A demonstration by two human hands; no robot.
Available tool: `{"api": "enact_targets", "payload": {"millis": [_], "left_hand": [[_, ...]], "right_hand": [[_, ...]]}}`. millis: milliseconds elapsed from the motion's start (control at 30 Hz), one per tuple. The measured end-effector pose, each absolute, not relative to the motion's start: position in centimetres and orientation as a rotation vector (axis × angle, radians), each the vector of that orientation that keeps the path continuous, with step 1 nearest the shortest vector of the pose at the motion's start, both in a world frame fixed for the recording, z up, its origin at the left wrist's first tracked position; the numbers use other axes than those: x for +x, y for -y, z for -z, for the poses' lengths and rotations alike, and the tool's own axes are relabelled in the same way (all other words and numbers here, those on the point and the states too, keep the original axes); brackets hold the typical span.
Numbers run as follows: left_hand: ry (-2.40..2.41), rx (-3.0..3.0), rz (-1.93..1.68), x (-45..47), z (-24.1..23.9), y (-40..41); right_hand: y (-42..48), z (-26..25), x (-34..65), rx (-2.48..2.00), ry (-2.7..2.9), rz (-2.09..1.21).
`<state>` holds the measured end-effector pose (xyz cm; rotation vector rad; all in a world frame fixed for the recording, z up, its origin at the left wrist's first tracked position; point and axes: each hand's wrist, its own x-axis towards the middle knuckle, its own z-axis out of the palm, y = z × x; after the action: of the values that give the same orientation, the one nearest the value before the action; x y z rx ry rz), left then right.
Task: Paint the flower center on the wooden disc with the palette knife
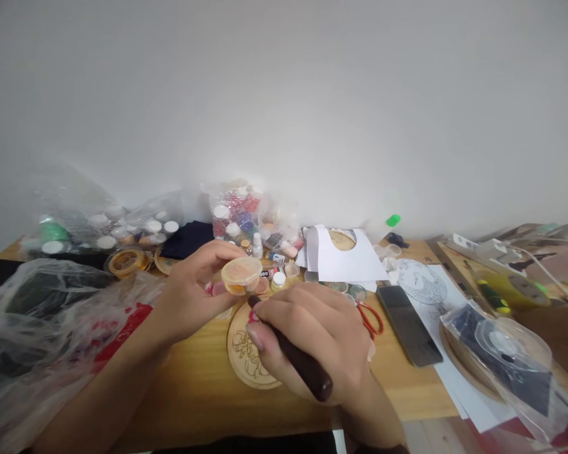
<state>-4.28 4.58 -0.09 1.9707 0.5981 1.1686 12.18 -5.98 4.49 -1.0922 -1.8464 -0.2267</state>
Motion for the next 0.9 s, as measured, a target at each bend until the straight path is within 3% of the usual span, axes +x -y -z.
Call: {"api": "enact_targets", "payload": {"millis": [900], "left_hand": [[-0.615, 1.959, -1.148, -4.78, -0.06, -4.56]], "right_hand": [[5.73, -4.40, 12.64, -0.976, 1.800, 0.317]]}}
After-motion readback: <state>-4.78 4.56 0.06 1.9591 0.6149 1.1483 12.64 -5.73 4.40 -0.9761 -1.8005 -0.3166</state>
